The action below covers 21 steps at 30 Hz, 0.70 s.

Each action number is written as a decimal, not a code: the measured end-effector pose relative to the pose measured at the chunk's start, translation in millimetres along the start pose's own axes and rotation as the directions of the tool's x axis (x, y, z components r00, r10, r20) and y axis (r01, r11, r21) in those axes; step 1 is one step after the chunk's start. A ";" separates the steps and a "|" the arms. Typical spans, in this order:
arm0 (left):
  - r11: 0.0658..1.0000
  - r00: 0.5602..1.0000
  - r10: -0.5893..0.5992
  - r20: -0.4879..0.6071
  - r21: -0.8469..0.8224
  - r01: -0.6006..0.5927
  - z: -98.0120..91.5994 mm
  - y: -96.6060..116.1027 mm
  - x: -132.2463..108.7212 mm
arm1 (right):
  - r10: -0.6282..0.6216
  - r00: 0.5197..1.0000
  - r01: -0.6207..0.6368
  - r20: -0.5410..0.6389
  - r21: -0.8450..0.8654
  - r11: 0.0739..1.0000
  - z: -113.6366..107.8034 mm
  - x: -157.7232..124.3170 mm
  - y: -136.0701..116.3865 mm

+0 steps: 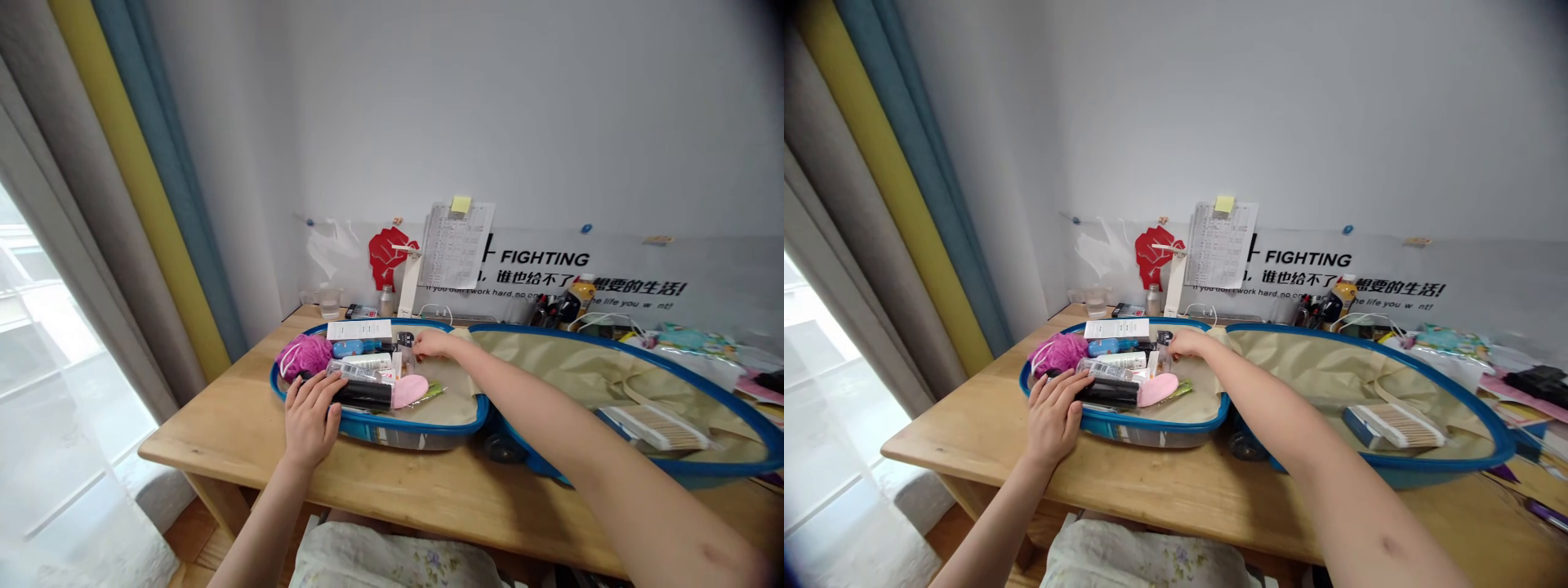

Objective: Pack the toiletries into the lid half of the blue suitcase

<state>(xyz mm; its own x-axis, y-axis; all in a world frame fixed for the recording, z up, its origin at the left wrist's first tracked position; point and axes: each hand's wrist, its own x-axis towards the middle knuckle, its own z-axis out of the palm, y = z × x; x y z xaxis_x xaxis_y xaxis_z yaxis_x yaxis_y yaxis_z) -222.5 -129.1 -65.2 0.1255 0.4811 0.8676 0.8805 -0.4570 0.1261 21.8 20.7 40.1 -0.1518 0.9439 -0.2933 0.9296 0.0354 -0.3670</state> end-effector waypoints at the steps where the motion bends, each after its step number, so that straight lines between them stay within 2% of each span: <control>1: 1.000 1.000 -0.002 0.000 0.000 0.002 0.0 0.0 -0.1 | 0.009 1.000 -0.009 -0.007 0.018 1.000 0.7 -0.5 -0.7; 6: 1.000 1.000 0.002 0.007 0.010 -0.002 0.2 -1.0 -0.6 | 0.047 0.997 -0.041 -0.062 0.089 0.995 2.4 -1.4 -3.0; 10: 1.000 1.000 0.003 0.001 0.007 -0.003 0.4 -1.5 -0.6 | 0.028 0.997 -0.018 -0.078 0.121 0.993 3.8 -1.9 -2.4; 21: 1.000 1.000 -0.004 0.008 0.007 0.004 0.9 -3.0 -1.7 | -0.067 0.998 0.069 -0.014 0.133 0.989 12.3 9.3 7.2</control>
<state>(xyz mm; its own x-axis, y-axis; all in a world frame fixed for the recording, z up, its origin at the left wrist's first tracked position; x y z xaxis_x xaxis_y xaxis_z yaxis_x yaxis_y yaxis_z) -224.9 -127.9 -67.4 0.1253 0.4886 0.8635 0.8843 -0.4496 0.1261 22.9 25.7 23.8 -0.2096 0.9437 -0.2559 0.8640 0.0562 -0.5003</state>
